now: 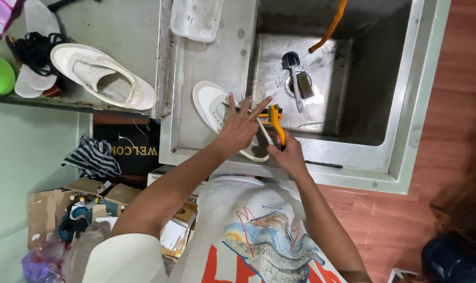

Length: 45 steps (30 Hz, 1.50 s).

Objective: Cleaning the upper part and soles of white sneakers using a brush and cleaning solution at a sink.

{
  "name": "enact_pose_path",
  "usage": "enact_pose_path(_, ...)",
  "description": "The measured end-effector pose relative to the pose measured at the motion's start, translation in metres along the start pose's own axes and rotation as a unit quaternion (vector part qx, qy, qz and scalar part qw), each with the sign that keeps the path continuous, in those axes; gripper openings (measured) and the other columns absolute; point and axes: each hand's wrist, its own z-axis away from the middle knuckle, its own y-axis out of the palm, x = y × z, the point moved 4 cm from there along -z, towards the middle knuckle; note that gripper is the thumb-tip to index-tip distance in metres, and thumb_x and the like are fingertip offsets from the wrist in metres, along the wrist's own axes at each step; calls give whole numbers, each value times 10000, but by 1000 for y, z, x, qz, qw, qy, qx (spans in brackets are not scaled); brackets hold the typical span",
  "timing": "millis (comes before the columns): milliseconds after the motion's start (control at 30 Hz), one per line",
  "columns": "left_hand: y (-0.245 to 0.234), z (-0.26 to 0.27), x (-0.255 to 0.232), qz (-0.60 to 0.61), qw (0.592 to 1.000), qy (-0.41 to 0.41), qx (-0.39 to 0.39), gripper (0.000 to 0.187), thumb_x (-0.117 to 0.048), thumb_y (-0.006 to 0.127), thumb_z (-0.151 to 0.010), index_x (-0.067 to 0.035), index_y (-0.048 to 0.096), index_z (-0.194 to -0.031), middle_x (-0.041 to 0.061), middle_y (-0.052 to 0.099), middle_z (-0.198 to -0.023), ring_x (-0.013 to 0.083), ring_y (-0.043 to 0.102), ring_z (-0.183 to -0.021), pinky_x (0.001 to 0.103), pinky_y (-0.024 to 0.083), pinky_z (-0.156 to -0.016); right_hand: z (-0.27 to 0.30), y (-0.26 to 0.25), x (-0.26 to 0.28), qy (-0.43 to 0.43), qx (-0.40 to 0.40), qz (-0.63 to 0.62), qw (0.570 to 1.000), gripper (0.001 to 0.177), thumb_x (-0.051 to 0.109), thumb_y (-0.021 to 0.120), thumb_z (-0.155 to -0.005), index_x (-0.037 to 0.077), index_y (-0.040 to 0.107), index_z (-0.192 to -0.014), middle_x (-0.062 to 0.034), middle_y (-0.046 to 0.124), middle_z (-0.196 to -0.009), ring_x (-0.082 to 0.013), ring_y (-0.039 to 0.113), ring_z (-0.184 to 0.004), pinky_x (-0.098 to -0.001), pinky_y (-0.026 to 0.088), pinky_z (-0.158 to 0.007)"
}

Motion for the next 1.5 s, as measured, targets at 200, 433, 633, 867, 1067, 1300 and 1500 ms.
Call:
enact_pose_path(200,-9,-6,2,-8,998,37,-53,44,-149,828,-837,-109,845,-845,62,288,-1774,435,362,-1552,896,220,-1173,1,1,7,-4,0,3,1000,266,136,798,-824,57,572,-940,-137,555,-733,-276,596,-710,-402,463,-634)
enact_pose_path(433,13,-1,1,-31,986,66,-148,66,-205,837,-767,-140,823,-762,79,404,-1710,418,224,-1632,919,179,-1173,9,3,28,-2,-2,24,1000,276,159,802,-814,82,561,-924,-115,543,-719,-270,580,-718,-385,444,-636)
enact_pose_path(633,36,-1,2,-29,965,106,-238,143,-258,818,-709,-126,794,-759,99,502,-1614,381,275,-1624,917,254,-1160,11,2,30,27,-42,25,998,306,159,823,-808,93,550,-930,-95,573,-766,-260,596,-760,-378,464,-682)
enact_pose_path(867,46,-5,0,-68,961,123,-240,166,-310,802,-737,-153,794,-792,66,521,-1581,337,251,-1647,912,219,-1194,14,0,35,49,-44,37,997,320,171,832,-786,86,554,-920,-153,624,-787,-301,630,-811,-420,488,-709)
enact_pose_path(1067,54,-7,-1,-85,960,134,-233,237,-357,829,-727,-151,800,-840,55,518,-1571,329,247,-1646,914,226,-1201,13,-2,40,58,-45,41,996,311,181,827,-781,110,554,-912,-96,594,-762,-263,621,-766,-384,478,-669)
enact_pose_path(1300,32,0,-2,-67,972,94,-203,156,-259,860,-762,-134,822,-848,69,488,-1626,345,295,-1626,882,202,-1222,13,-3,40,58,-34,39,997,309,182,832,-813,98,560,-934,-116,598,-792,-276,625,-783,-397,470,-673)
enact_pose_path(1500,-15,64,-2,116,974,-93,-172,99,-122,747,-902,-144,830,-952,148,463,-1612,448,375,-1573,822,273,-1205,33,-20,49,111,-29,-58,992,344,226,842,-928,109,519,-912,-135,754,-984,-234,652,-876,-384,508,-737)
